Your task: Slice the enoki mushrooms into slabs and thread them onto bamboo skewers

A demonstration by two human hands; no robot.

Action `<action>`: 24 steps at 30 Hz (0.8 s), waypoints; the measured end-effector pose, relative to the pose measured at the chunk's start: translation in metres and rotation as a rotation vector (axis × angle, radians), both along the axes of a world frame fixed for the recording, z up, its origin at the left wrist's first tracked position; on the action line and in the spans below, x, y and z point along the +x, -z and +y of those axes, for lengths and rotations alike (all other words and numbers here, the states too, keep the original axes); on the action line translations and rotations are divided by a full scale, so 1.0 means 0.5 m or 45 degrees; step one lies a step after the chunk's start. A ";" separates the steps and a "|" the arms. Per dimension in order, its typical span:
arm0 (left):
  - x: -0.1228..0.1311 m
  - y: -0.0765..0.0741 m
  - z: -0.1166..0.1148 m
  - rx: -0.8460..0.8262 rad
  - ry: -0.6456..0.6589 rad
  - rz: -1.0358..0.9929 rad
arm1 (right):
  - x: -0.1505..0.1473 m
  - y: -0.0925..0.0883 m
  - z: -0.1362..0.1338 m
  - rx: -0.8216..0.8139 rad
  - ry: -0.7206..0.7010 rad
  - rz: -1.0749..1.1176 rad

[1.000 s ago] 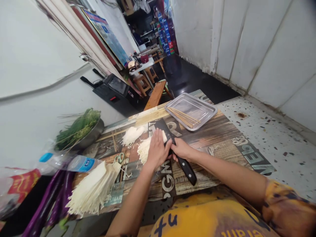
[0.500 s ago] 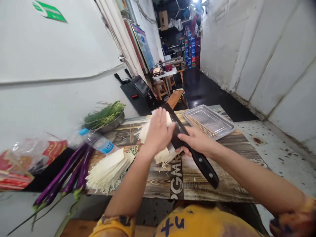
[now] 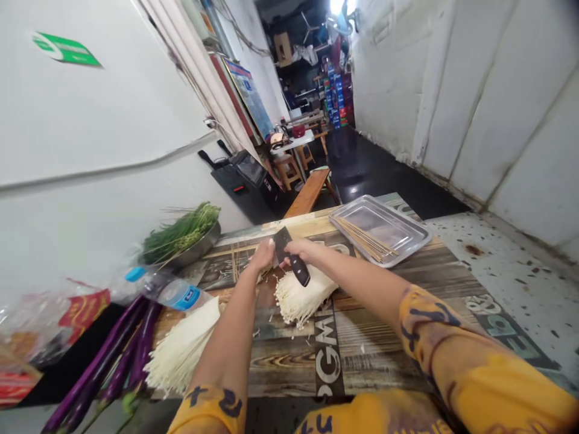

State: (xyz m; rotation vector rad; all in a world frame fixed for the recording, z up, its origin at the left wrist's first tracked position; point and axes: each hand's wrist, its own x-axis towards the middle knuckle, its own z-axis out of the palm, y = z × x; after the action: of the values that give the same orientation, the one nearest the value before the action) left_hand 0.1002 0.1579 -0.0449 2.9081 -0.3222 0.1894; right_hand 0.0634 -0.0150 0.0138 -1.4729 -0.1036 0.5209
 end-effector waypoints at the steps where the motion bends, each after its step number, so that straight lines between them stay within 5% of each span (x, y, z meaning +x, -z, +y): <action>1: 0.001 0.014 0.000 0.007 -0.006 0.025 | 0.000 0.003 -0.017 -0.011 0.022 0.045; 4: 0.002 0.036 -0.007 0.053 -0.075 0.054 | -0.020 0.014 -0.105 -0.022 0.095 0.144; 8: -0.032 0.019 -0.053 0.119 -0.160 -0.040 | -0.116 0.047 -0.258 0.020 0.278 0.074; 12: -0.139 0.003 -0.167 0.116 0.079 -0.077 | -0.235 0.092 -0.349 0.015 0.357 0.066; 14: -0.201 0.014 -0.230 0.132 0.213 -0.137 | -0.272 0.113 -0.360 0.014 0.338 0.121; 17: -0.257 0.040 -0.288 0.162 0.195 -0.235 | -0.294 0.141 -0.350 0.011 0.278 0.169; 24: -0.248 0.045 -0.284 0.193 0.181 -0.140 | -0.294 0.173 -0.324 0.032 0.192 0.212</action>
State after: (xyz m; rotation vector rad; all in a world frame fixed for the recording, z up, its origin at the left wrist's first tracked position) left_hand -0.0239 0.0161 -0.0672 3.0135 -0.5835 0.3161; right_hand -0.0837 -0.1770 -0.0725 -1.3950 0.1308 0.5151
